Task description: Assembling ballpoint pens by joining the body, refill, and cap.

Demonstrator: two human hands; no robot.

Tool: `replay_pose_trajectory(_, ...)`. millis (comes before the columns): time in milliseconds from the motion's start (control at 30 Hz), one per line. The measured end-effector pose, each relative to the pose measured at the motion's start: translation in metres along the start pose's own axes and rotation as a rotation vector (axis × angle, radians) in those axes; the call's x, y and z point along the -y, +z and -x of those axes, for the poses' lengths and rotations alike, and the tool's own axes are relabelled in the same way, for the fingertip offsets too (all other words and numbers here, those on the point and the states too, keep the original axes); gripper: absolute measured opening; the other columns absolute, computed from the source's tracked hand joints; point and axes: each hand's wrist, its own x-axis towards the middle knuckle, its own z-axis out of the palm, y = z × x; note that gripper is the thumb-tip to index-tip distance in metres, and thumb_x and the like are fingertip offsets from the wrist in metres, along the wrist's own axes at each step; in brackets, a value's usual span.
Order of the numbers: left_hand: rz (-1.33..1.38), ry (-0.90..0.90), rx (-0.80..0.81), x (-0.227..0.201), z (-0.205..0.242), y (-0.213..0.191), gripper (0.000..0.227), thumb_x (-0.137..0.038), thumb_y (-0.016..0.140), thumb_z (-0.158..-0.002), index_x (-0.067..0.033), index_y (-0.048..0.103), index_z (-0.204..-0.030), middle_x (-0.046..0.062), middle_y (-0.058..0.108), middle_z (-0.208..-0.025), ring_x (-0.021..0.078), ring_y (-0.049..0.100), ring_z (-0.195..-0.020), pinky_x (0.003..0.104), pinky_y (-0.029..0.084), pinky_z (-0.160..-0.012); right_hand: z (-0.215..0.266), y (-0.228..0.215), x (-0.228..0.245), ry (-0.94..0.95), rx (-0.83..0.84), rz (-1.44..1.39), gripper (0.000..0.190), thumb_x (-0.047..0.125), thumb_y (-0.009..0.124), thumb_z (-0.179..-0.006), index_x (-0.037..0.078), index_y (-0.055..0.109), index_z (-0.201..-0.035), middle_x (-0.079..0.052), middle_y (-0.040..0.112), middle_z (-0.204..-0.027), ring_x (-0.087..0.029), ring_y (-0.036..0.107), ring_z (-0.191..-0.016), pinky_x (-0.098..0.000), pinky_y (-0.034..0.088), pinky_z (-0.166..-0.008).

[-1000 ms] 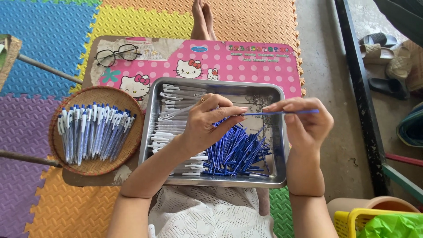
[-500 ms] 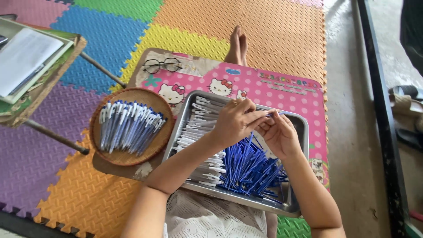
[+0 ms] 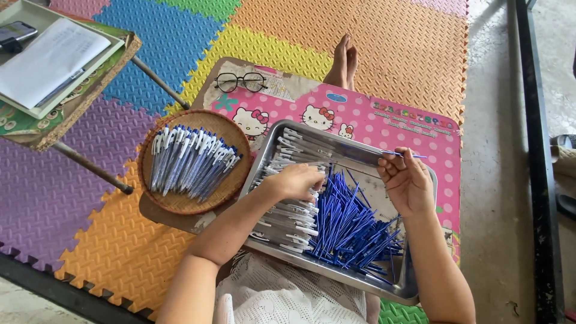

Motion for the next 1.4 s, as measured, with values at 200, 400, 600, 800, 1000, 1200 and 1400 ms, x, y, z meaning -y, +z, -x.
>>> replay_pose_trajectory(200, 0.175, 0.006, 0.078, -0.01, 0.014, -0.032, 0.031, -0.025, 0.088, -0.084, -0.0228, 0.066, -0.105, 0.005, 0.07, -0.1, 0.0307, 0.073, -0.107, 0.045, 0.056, -0.095, 0.002, 0.001, -0.002, -0.02, 0.014, 0.043, 0.028, 0.023, 0.049, -0.116, 0.005, 0.067, -0.127, -0.018, 0.079, -0.113, -0.03, 0.079, -0.106, -0.0422, 0.063, -0.098)
replay_pose_trajectory(400, 0.183, 0.055, 0.09, -0.008, 0.01, -0.03, 0.026, -0.034, 0.088, -0.083, -0.0252, 0.067, -0.097, 0.006, 0.066, -0.096, 0.0333, 0.073, -0.102, 0.046, 0.056, -0.093, 0.002, 0.001, -0.007, -0.024, 0.039, 0.075, 0.027, 0.021, 0.049, -0.115, 0.002, 0.065, -0.126, -0.022, 0.078, -0.112, -0.034, 0.079, -0.105, -0.0447, 0.063, -0.097)
replay_pose_trajectory(600, 0.322, 0.096, 0.133, -0.004, 0.014, -0.041, 0.018, -0.028, 0.082, -0.089, -0.0205, 0.069, -0.099, 0.012, 0.069, -0.094, 0.0378, 0.073, -0.102, 0.049, 0.055, -0.092, 0.002, 0.003, -0.007, -0.029, 0.047, 0.096, 0.026, 0.021, 0.048, -0.115, 0.002, 0.064, -0.125, -0.022, 0.078, -0.112, -0.034, 0.08, -0.104, -0.0454, 0.064, -0.096)
replay_pose_trajectory(800, 0.303, 0.054, 0.177, 0.0, 0.02, -0.051, 0.024, -0.02, 0.08, -0.089, -0.019, 0.076, -0.113, 0.011, 0.078, -0.1, 0.0327, 0.075, -0.104, 0.047, 0.057, -0.092, 0.002, 0.002, -0.008, -0.033, 0.048, 0.105, 0.026, 0.021, 0.048, -0.116, 0.003, 0.063, -0.125, -0.022, 0.078, -0.113, -0.033, 0.08, -0.105, -0.0443, 0.064, -0.096)
replay_pose_trajectory(1000, 1.611, -0.256, -0.445, -0.027, 0.07, -0.168, 0.019, -0.01, 0.064, -0.088, -0.0095, 0.076, -0.103, 0.0, 0.064, -0.092, 0.0174, 0.061, -0.087, 0.025, 0.05, -0.088, 0.004, 0.01, -0.006, -0.072, 0.043, 0.105, 0.025, 0.02, 0.049, -0.116, 0.002, 0.066, -0.124, -0.021, 0.079, -0.11, -0.033, 0.08, -0.103, -0.0433, 0.064, -0.094)
replay_pose_trajectory(1200, 0.452, 0.11, -1.351, 0.058, 0.114, -0.278, 0.018, -0.023, 0.076, -0.107, -0.0074, 0.068, -0.111, 0.005, 0.071, -0.093, 0.0132, 0.068, -0.075, 0.025, 0.058, -0.061, 0.001, 0.008, -0.011, -0.067, 0.026, 0.112, 0.026, 0.02, 0.049, -0.115, 0.002, 0.066, -0.125, -0.022, 0.078, -0.112, -0.035, 0.08, -0.105, -0.044, 0.063, -0.095)
replay_pose_trajectory(1400, 0.764, 0.331, -1.279, 0.028, 0.128, -0.288, 0.02, -0.029, 0.065, -0.114, -0.0099, 0.068, -0.117, 0.007, 0.069, -0.098, 0.017, 0.07, -0.083, 0.031, 0.059, -0.064, 0.014, 0.032, -0.006, -0.141, 0.051, 0.19, 0.026, 0.02, 0.049, -0.115, 0.0, 0.063, -0.124, -0.024, 0.078, -0.109, -0.033, 0.081, -0.101, -0.041, 0.065, -0.093)
